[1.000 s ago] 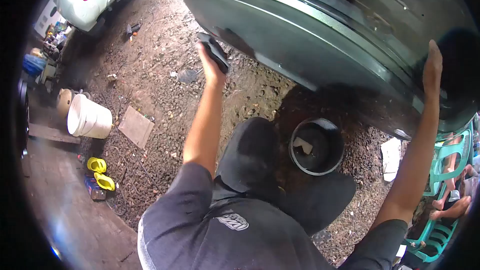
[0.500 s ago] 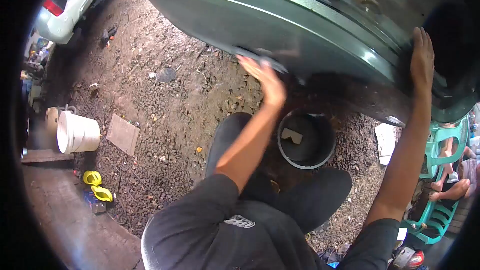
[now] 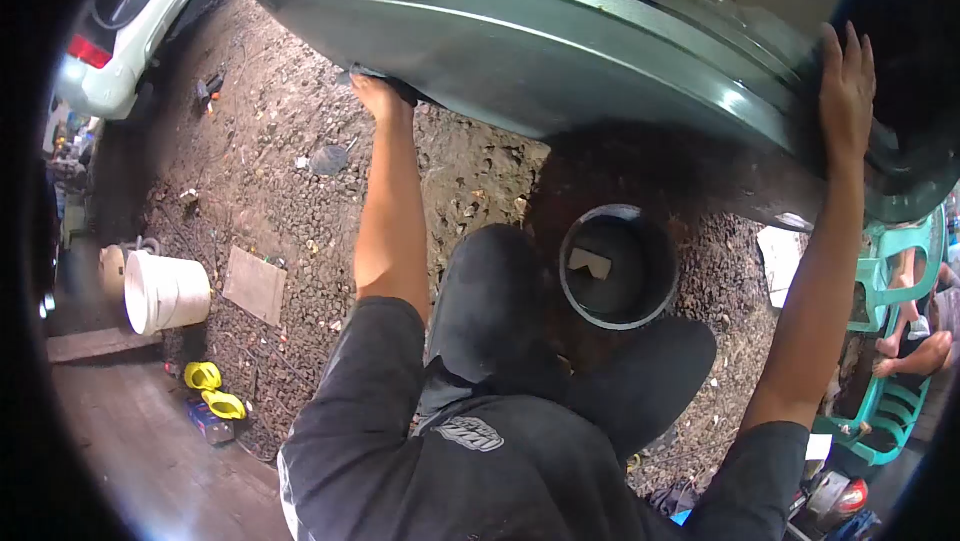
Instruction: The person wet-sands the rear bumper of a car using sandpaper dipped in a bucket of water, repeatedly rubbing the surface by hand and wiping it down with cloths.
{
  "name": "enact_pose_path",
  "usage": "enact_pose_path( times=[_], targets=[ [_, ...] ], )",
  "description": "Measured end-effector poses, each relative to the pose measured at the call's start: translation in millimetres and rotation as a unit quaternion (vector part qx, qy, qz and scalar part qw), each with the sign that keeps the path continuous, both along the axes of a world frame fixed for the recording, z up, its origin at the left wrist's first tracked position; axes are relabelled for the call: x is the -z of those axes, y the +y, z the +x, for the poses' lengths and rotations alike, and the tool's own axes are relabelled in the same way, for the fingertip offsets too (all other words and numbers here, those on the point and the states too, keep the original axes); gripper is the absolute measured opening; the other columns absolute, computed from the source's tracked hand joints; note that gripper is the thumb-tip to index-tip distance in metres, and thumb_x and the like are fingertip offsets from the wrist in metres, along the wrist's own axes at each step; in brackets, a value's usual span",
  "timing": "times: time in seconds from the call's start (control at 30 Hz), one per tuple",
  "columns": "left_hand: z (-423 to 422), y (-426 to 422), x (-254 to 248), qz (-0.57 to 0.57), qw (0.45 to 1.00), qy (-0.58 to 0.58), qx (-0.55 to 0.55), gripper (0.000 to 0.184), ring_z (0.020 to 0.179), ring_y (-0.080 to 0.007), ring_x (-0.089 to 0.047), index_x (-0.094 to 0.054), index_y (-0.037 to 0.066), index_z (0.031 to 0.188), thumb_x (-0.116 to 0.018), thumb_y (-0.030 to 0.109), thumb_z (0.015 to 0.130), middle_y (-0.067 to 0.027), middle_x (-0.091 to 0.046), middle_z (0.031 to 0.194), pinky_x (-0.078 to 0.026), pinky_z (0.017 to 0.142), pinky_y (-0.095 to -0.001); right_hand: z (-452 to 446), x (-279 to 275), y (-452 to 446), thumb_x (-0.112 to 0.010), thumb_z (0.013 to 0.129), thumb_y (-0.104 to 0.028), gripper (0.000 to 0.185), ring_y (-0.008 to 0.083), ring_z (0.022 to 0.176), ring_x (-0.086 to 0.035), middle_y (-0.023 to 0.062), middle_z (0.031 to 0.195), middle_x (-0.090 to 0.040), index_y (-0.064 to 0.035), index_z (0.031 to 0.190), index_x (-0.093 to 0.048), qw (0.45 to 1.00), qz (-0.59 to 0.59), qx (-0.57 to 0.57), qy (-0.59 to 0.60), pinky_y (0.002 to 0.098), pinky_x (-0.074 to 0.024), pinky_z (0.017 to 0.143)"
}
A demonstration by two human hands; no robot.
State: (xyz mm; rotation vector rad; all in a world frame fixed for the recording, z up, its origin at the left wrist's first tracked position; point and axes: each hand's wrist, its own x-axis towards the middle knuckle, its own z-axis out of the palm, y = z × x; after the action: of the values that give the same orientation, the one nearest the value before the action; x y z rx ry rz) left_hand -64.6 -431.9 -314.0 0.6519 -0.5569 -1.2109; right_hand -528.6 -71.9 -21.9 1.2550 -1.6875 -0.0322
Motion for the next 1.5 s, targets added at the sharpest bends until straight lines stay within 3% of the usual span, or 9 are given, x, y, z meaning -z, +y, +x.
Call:
enact_pose_path(
  times=[0.23, 0.57, 0.77, 0.97, 1.07, 1.13, 1.23, 1.33, 1.5],
  targets=[
    [-153.4, 193.1, 31.2, 0.145, 0.988, -0.049, -0.018, 0.069, 0.14, -0.0343, -0.037, -0.022, 0.008, 0.155, -0.033, 0.054, 0.104, -0.0168, -0.029, 0.156, -0.036, 0.114, -0.0484, 6.1, 1.7, 0.6, -0.04, 0.102, -0.016, 0.044, 0.0361, 0.144, -0.033, 0.0134, 0.154, -0.041, -0.0232, 0.144, -0.046, 1.0, -0.007, 0.002, 0.001, 0.0452, -0.0306, 0.116],
    [-260.7, 423.6, -5.1, 0.229, 0.807, -0.058, 0.541, 0.066, 0.131, -0.0259, -0.048, -0.028, 0.004, 0.153, -0.043, 0.047, 0.105, -0.0136, -0.047, 0.146, -0.04, 0.109, -0.0436, 34.1, -5.9, 14.8, -0.044, 0.106, -0.03, 0.045, 0.0299, 0.146, -0.029, 0.0166, 0.153, -0.039, -0.007, 0.145, -0.046, 0.896, -0.219, -0.187, -0.338, 0.0386, -0.0212, 0.119],
    [-169.9, 426.5, -37.8, 0.24, 0.705, 0.04, 0.666, 0.059, 0.099, -0.023, -0.067, -0.045, 0.006, 0.141, -0.042, 0.051, 0.104, -0.0106, -0.062, 0.125, -0.06, 0.077, -0.0386, 149.4, 57.6, 107.8, -0.043, 0.104, -0.035, 0.055, 0.028, 0.146, -0.029, 0.0163, 0.152, -0.039, 0.0031, 0.144, -0.043, 0.803, -0.335, -0.295, -0.394, 0.0403, -0.0219, 0.118],
    [-139.9, 407.3, -72.0, 0.194, 0.76, -0.049, 0.618, 0.071, 0.116, -0.0226, -0.06, -0.049, 0.004, 0.137, -0.03, 0.062, 0.102, -0.0099, -0.06, 0.128, -0.049, 0.098, -0.0364, 246.4, 205.0, 137.3, -0.056, 0.094, -0.04, 0.061, 0.0376, 0.14, -0.037, 0.0221, 0.15, -0.039, 0.0001, 0.139, -0.049, 0.708, -0.185, -0.21, -0.649, 0.0445, -0.0263, 0.117],
    [-133.4, 405.3, -58.4, 0.143, 0.727, -0.117, 0.662, 0.079, 0.129, -0.0217, -0.05, -0.042, 0.002, 0.144, -0.021, 0.065, 0.102, -0.0093, -0.053, 0.138, -0.038, 0.109, -0.0378, 267.8, 239.2, 125.7, -0.069, 0.089, -0.023, 0.06, 0.0312, 0.14, -0.038, 0.0195, 0.149, -0.042, -0.0028, 0.141, -0.046, 0.423, -0.272, -0.212, -0.838, 0.0377, -0.028, 0.116],
    [-124.7, 399.6, -48.7, 0.083, 0.708, -0.202, 0.671, 0.078, 0.131, -0.0219, -0.048, -0.037, 0.002, 0.148, -0.02, 0.064, 0.103, -0.0098, -0.051, 0.142, -0.035, 0.112, -0.0377, 266.5, 239.8, 124.0, -0.068, 0.091, -0.024, 0.051, 0.0254, 0.126, -0.052, 0.0176, 0.138, -0.053, -0.0033, 0.134, -0.052, 0.549, -0.278, -0.192, -0.765, 0.0349, -0.0376, 0.108],
    [-106.8, 398.7, -82.4, -0.003, 0.687, -0.315, 0.655, 0.058, 0.126, -0.0176, -0.05, -0.039, 0.005, 0.15, -0.041, 0.043, 0.106, -0.0094, -0.053, 0.142, -0.038, 0.106, -0.0317, 250.5, 221.1, 129.0, -0.068, 0.091, -0.025, 0.044, 0.0197, 0.106, -0.061, 0.0155, 0.121, -0.063, -0.0016, 0.126, -0.057, 0.384, -0.27, -0.185, -0.864, 0.0332, -0.0461, 0.094],
    [-89.5, 378.1, -143.5, -0.121, 0.556, -0.57, 0.592, 0.042, 0.112, -0.0183, -0.06, -0.059, 0.003, 0.134, -0.054, 0.03, 0.102, -0.0104, -0.065, 0.127, -0.045, 0.098, -0.0317, 230.9, 224.3, 127.7, -0.068, 0.091, -0.026, 0.04, 0.016, 0.089, -0.063, 0.0118, 0.106, -0.068, 0.0002, 0.12, -0.059, 0.397, -0.258, -0.175, -0.863, 0.0324, -0.0494, 0.083],
    [-112.8, 287.5, -290.1, -0.346, 0.669, -0.6, 0.27, 0.036, 0.09, -0.0158, -0.064, -0.071, 0.002, 0.108, -0.059, 0.035, 0.1, -0.0061, -0.072, 0.097, -0.05, 0.087, -0.0355, 217.2, 164.3, 132.6, -0.069, 0.089, -0.021, 0.068, 0.0312, 0.086, -0.068, 0.016, 0.1, -0.069, -0.0028, 0.146, -0.037, 0.559, -0.308, -0.209, -0.741, 0.0371, -0.0513, 0.081]
  ],
)
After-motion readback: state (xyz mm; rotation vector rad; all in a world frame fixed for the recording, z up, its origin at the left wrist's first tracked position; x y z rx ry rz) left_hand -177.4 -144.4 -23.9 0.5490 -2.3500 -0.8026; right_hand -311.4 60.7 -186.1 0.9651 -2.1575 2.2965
